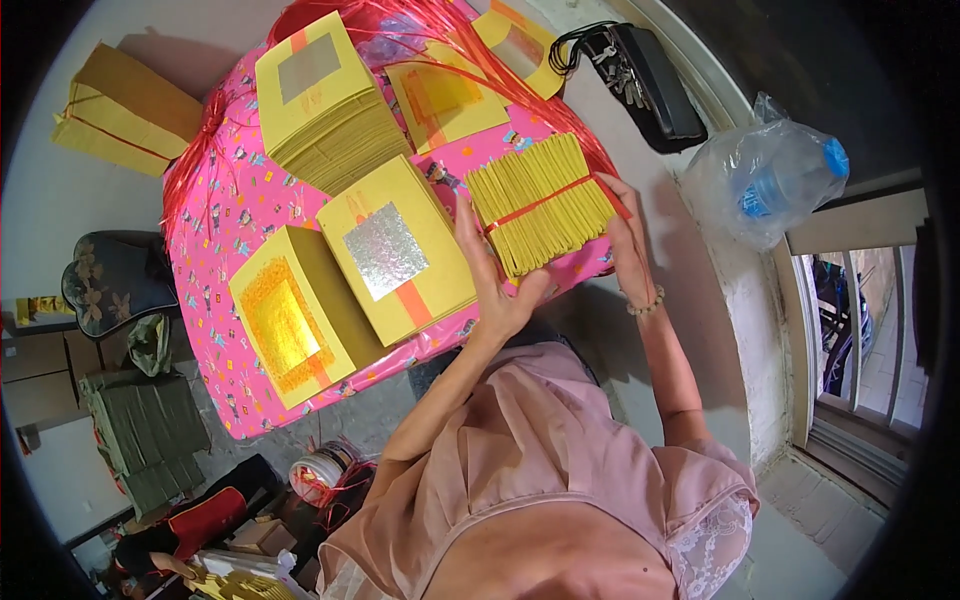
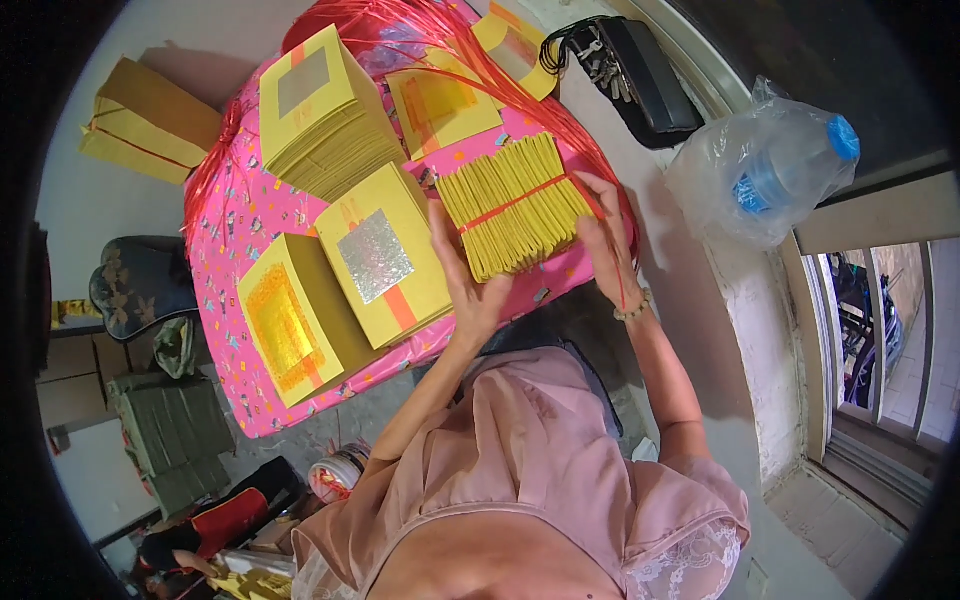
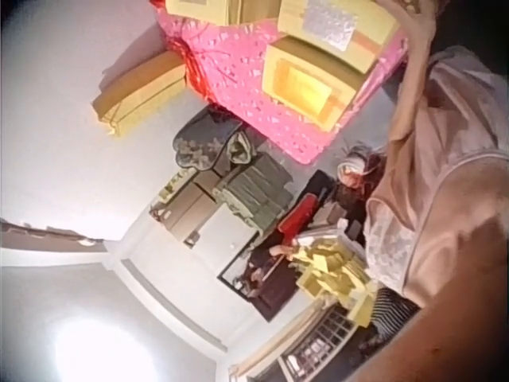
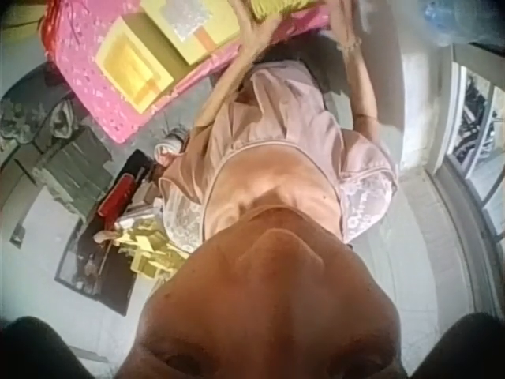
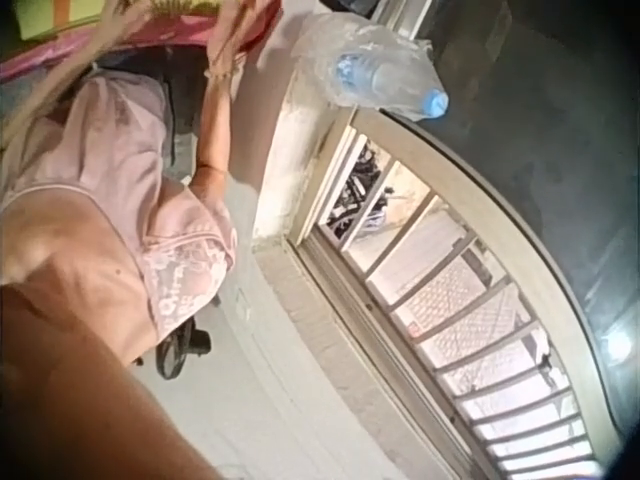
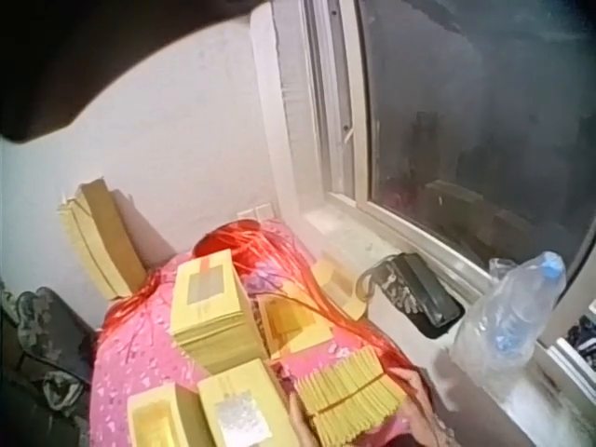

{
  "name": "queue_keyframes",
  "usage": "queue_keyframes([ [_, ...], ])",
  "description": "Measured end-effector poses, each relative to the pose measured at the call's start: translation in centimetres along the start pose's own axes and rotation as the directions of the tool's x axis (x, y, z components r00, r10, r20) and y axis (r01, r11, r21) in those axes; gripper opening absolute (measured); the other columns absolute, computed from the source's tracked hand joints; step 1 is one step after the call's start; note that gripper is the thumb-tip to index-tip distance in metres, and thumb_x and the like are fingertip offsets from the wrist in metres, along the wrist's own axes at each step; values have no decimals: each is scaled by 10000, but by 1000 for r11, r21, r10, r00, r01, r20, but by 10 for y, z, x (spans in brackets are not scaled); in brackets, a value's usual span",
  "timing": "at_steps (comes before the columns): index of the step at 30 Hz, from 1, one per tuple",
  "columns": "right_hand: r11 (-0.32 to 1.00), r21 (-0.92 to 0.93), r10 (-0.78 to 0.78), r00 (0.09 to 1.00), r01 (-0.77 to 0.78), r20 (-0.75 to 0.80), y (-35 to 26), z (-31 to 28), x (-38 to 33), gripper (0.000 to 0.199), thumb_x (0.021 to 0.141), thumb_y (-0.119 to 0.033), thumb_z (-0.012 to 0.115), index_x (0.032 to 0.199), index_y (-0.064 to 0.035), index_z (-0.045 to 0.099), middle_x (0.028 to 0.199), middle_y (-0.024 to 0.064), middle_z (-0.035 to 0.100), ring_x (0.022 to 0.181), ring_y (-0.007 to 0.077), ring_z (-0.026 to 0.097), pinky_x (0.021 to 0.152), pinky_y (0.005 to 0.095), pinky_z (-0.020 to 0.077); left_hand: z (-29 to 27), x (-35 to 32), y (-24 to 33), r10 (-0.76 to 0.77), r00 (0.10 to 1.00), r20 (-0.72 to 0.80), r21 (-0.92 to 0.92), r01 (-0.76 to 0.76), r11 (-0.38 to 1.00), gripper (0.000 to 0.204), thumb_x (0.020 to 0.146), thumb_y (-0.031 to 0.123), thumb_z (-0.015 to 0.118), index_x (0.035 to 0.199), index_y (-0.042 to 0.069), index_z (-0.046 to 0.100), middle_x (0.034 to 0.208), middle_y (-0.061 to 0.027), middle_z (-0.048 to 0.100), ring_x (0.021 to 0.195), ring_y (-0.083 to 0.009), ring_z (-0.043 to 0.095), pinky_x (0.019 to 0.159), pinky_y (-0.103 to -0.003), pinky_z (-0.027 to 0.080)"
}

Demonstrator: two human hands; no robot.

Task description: Bundling and tying stacks of yellow joss paper with red ribbons.

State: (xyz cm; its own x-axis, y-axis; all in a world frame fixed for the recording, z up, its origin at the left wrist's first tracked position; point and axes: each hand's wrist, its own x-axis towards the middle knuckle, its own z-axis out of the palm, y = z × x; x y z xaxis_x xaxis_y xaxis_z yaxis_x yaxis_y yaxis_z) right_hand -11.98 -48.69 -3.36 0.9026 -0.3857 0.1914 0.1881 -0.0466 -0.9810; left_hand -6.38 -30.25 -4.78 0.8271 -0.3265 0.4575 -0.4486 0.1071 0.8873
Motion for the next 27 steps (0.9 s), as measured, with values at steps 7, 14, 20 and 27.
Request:
queue_keyframes([
  [7, 991, -126, 40, 997, -48, -64, -19, 16, 5, 448, 969, -260, 502, 1337, -9, 458, 1281, 104, 523, 1196, 179, 471, 1013, 308, 361, -12, 47, 21, -70, 996, 50, 288, 53, 956, 926, 793, 296, 728, 1503, 41, 192, 1530, -248, 172, 1438, -391, 135, 1153, -485, 137],
  [14, 988, -16, 151, 988, -151, -4, -18, 6, 17, 391, 963, -205, 504, 1300, -8, 492, 1234, 84, 553, 1163, 150, 495, 996, 285, 373, -8, 83, 49, 78, 908, 413, 548, -316, 774, 565, 797, 284, 713, 1287, 56, 547, 1418, -208, 405, 1372, -405, 283, 1112, -530, 243],
  [20, 964, -255, 97, 994, -81, 52, -30, -5, 20, 360, 956, -124, 526, 1291, 2, 494, 1210, 83, 565, 1153, 136, 501, 1001, 274, 378, 6, 77, 49, 144, 778, 612, 415, -470, 779, 443, 819, 269, 688, 1169, 5, 628, 1270, -160, 584, 1230, -372, 496, 1052, -498, 372],
  [27, 962, -270, 67, 995, -43, 79, -25, -7, 21, 386, 945, -115, 556, 1307, 8, 512, 1236, 106, 570, 1171, 160, 518, 1017, 286, 383, 9, 73, 45, 189, 762, 619, 414, -522, 746, 431, 812, 249, 691, 1141, -26, 650, 1222, -183, 617, 1204, -372, 527, 1034, -484, 400],
])
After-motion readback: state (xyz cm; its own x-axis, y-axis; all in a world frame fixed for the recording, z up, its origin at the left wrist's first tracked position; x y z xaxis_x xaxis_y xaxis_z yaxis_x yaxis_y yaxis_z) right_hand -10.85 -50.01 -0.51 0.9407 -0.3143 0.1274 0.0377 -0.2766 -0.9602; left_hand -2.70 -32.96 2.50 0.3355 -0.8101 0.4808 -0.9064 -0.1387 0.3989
